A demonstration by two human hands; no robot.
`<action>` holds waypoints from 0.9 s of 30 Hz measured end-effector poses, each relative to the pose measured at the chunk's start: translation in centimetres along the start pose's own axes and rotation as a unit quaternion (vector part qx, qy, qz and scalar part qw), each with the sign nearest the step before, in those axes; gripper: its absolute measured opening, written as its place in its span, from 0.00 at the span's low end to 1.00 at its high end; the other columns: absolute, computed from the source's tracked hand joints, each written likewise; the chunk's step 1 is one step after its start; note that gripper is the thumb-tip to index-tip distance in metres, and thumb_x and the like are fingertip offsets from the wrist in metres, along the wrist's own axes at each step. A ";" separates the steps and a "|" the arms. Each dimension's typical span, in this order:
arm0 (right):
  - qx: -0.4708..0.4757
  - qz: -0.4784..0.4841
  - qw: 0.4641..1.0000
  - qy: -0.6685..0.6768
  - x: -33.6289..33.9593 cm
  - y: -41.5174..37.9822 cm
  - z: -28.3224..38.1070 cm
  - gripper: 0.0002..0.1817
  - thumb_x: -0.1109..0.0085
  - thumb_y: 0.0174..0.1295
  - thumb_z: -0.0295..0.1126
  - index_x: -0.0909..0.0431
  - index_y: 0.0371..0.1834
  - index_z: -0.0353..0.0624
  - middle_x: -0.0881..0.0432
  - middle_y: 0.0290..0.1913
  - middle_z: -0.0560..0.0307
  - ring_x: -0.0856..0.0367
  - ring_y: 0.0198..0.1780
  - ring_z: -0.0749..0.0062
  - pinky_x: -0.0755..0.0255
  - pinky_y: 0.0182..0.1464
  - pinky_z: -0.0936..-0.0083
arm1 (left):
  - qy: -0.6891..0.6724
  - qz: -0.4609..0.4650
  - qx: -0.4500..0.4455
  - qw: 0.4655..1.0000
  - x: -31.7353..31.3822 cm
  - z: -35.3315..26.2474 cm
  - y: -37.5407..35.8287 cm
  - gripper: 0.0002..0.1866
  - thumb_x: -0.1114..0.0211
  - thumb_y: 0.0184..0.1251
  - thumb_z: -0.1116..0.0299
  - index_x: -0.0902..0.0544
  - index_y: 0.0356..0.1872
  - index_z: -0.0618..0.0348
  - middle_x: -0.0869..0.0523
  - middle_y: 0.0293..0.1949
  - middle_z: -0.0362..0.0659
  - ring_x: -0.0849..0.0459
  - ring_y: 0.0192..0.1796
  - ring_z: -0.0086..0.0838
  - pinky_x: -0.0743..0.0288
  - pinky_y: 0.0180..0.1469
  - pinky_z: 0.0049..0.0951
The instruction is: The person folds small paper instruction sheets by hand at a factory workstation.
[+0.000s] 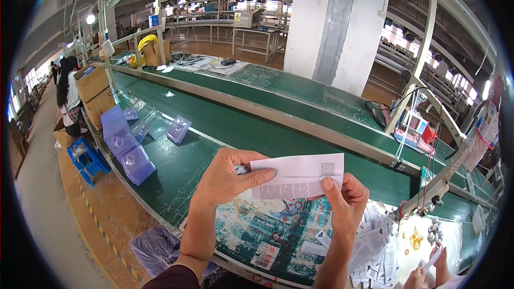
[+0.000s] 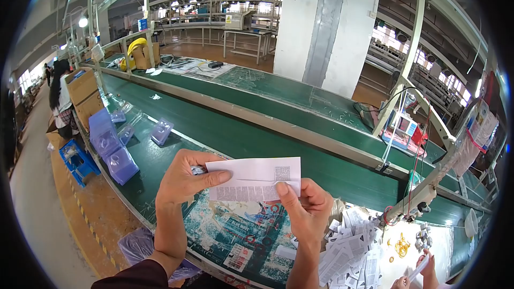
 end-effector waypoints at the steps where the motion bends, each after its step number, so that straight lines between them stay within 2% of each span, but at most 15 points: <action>1: 0.015 0.015 1.000 0.013 -0.3 0.0 0.1 0.16 0.33 0.65 0.22 0.21 0.53 0.24 0.12 0.42 0.47 0.12 0.40 0.69 0.13 0.43 0.72 | -0.003 0.003 0.005 1.000 0.1 0.1 -0.1 0.13 0.23 0.61 0.68 0.09 0.43 0.65 0.10 0.31 0.41 0.19 0.33 0.18 0.26 0.36 0.21; 5: 0.015 0.046 0.998 0.040 -1.8 -0.1 1.5 0.19 0.33 0.65 0.21 0.23 0.57 0.24 0.13 0.46 0.45 0.12 0.44 0.67 0.14 0.45 0.71 | 0.009 0.004 0.011 1.000 0.2 0.3 0.0 0.13 0.24 0.61 0.69 0.09 0.44 0.65 0.10 0.31 0.40 0.19 0.33 0.18 0.26 0.36 0.21; 7: 0.024 0.099 0.995 0.020 -1.8 -0.4 1.7 0.20 0.34 0.65 0.19 0.25 0.59 0.24 0.14 0.49 0.45 0.13 0.47 0.66 0.14 0.47 0.71 | 0.028 0.027 0.005 0.999 0.0 0.2 0.1 0.12 0.23 0.62 0.68 0.09 0.43 0.64 0.10 0.31 0.40 0.18 0.32 0.18 0.26 0.35 0.21; 11: -0.001 0.102 0.994 0.039 -0.9 -0.4 0.9 0.21 0.33 0.64 0.19 0.25 0.60 0.25 0.13 0.48 0.46 0.13 0.46 0.68 0.15 0.47 0.72 | 0.053 0.055 -0.007 0.997 -0.4 -0.4 -0.1 0.12 0.23 0.62 0.68 0.09 0.43 0.63 0.10 0.30 0.40 0.18 0.32 0.18 0.26 0.34 0.21; 13: -0.002 0.080 0.997 -0.008 -0.3 -0.4 1.0 0.21 0.33 0.64 0.19 0.23 0.59 0.26 0.13 0.47 0.47 0.13 0.45 0.71 0.15 0.46 0.74 | 0.073 0.063 -0.021 0.995 -0.5 -0.9 -0.3 0.12 0.23 0.62 0.68 0.09 0.42 0.63 0.10 0.30 0.40 0.18 0.32 0.18 0.26 0.35 0.21; 17: -0.019 0.066 0.997 0.023 -0.5 -0.3 0.6 0.17 0.32 0.63 0.19 0.20 0.54 0.26 0.12 0.42 0.48 0.13 0.43 0.73 0.16 0.44 0.75 | 0.046 0.045 -0.008 0.998 -0.2 -0.3 -0.2 0.12 0.23 0.61 0.67 0.09 0.42 0.64 0.10 0.31 0.40 0.18 0.32 0.18 0.26 0.35 0.21; 19: -0.007 0.043 0.999 0.016 -0.1 -0.3 0.4 0.12 0.32 0.64 0.21 0.17 0.49 0.26 0.11 0.38 0.48 0.12 0.38 0.72 0.15 0.41 0.75 | 0.026 0.022 -0.031 0.999 -0.2 -0.6 -0.1 0.16 0.21 0.58 0.66 0.10 0.45 0.63 0.10 0.32 0.41 0.18 0.32 0.18 0.25 0.36 0.20; 23: -0.005 -0.008 1.000 0.005 -0.2 -0.1 1.0 0.10 0.34 0.66 0.23 0.16 0.46 0.25 0.11 0.36 0.47 0.12 0.33 0.71 0.15 0.35 0.75 | 0.038 0.036 -0.049 0.997 -0.8 -1.5 -0.3 0.22 0.18 0.54 0.65 0.11 0.49 0.62 0.09 0.33 0.42 0.18 0.32 0.19 0.25 0.39 0.20; 25: -0.009 -0.028 0.999 -0.021 -0.1 0.0 1.1 0.11 0.35 0.67 0.24 0.17 0.46 0.25 0.12 0.36 0.47 0.12 0.30 0.70 0.16 0.30 0.77 | 0.057 0.041 -0.043 0.997 -0.9 -1.6 -0.3 0.30 0.16 0.48 0.66 0.13 0.55 0.62 0.09 0.42 0.43 0.16 0.37 0.20 0.24 0.42 0.22; 27: -0.008 -0.045 0.999 -0.022 -0.1 0.0 1.0 0.11 0.36 0.68 0.25 0.17 0.46 0.25 0.12 0.35 0.47 0.13 0.30 0.71 0.16 0.30 0.77 | 0.059 0.023 -0.040 0.997 -0.5 -1.7 -0.5 0.30 0.16 0.48 0.66 0.14 0.56 0.62 0.09 0.42 0.43 0.16 0.37 0.20 0.24 0.41 0.22</action>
Point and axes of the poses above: each hand's wrist, its own y-axis towards the middle knuckle, its own x-axis out of the back of the hand, z = x × y, the point moved 6 cm from there along y, towards the middle knuckle
